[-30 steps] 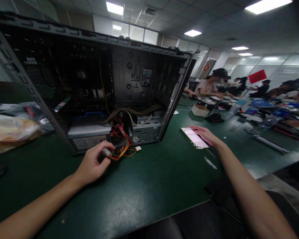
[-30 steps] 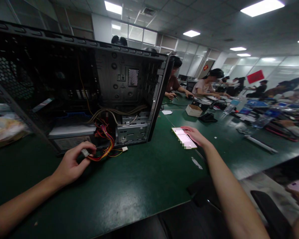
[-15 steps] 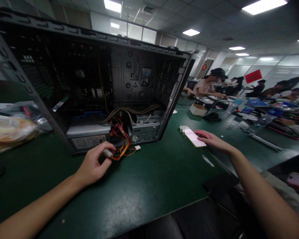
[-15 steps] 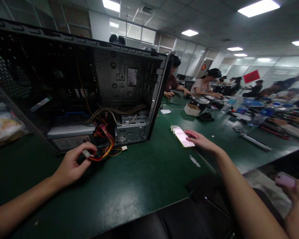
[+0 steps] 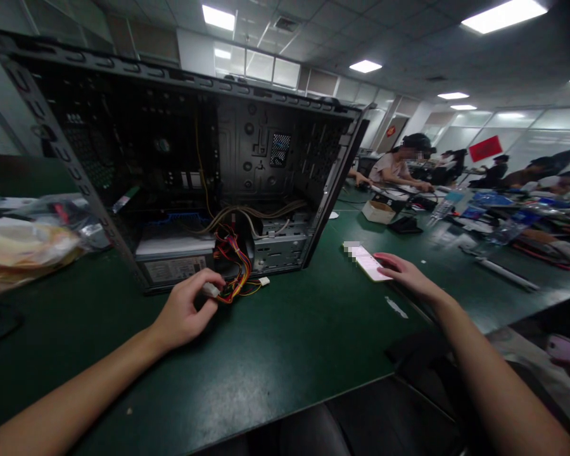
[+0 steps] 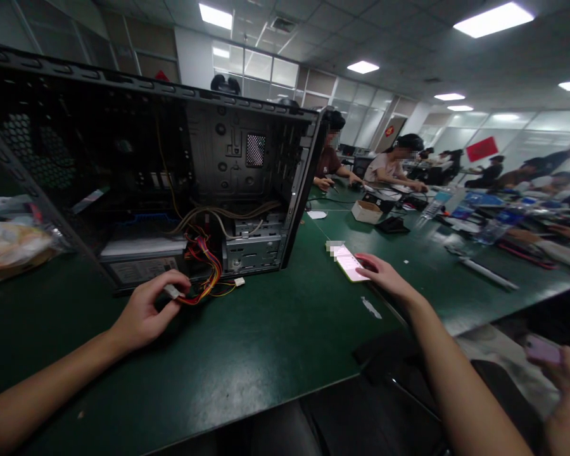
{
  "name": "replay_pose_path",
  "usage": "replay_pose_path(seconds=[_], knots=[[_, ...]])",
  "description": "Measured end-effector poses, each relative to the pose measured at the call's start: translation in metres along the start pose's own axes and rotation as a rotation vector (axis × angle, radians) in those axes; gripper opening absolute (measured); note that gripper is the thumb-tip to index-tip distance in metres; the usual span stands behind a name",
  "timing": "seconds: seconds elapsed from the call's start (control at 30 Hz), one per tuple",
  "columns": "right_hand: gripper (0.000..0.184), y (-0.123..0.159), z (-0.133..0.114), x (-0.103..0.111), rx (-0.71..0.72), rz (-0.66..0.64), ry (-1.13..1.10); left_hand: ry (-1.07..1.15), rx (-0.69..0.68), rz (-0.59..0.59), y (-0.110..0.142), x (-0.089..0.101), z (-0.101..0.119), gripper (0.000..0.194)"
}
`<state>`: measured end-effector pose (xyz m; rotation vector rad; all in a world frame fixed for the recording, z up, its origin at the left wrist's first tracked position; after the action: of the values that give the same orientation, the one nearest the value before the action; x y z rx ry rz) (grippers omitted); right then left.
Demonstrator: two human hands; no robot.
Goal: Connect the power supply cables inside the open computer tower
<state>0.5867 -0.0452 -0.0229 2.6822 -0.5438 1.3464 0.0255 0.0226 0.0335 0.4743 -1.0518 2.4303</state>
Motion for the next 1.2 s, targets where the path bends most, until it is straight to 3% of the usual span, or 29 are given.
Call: replay_pose_path(seconds=[0.3,0.57,0.87,1.0,1.13,1.2], knots=[[0.083,-0.017,-0.021,-0.023,-0.063,0.156,0.396,0.031,0.0,-0.003,0.003,-0.001,0.0,0.017],[0.081,-0.03,-0.004,-0.013,-0.204,0.171,0.433,0.391,0.173,0.046,0.007,-0.009,-0.001,0.022],[0.071,-0.026,0.002,-0.013,-0.219,0.243,0.472,0.618,0.318,0.062,0.006,-0.018,-0.012,0.032],[0.071,-0.025,-0.001,-0.015,-0.245,0.249,0.443,0.67,0.366,0.016,0.008,-0.022,-0.016,0.037],[0.067,-0.012,-0.024,-0.012,-0.226,0.323,0.553,0.734,0.41,-0.024,0.008,-0.025,-0.013,0.044],[0.053,0.001,-0.058,-0.01,-0.014,0.493,0.594,0.819,0.445,-0.019,0.008,-0.027,-0.011,0.047]])
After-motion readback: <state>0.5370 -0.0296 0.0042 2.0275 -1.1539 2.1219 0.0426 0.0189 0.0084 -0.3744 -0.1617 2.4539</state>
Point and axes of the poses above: each hand's wrist, its own y-axis away from the middle knuckle, its own x-axis out of the back of the hand, z = x × y, the point moved 3 cm from there along -y, towards the middle knuckle, and after that the axes turned 15 degrees about y, right-handed, at the moved point
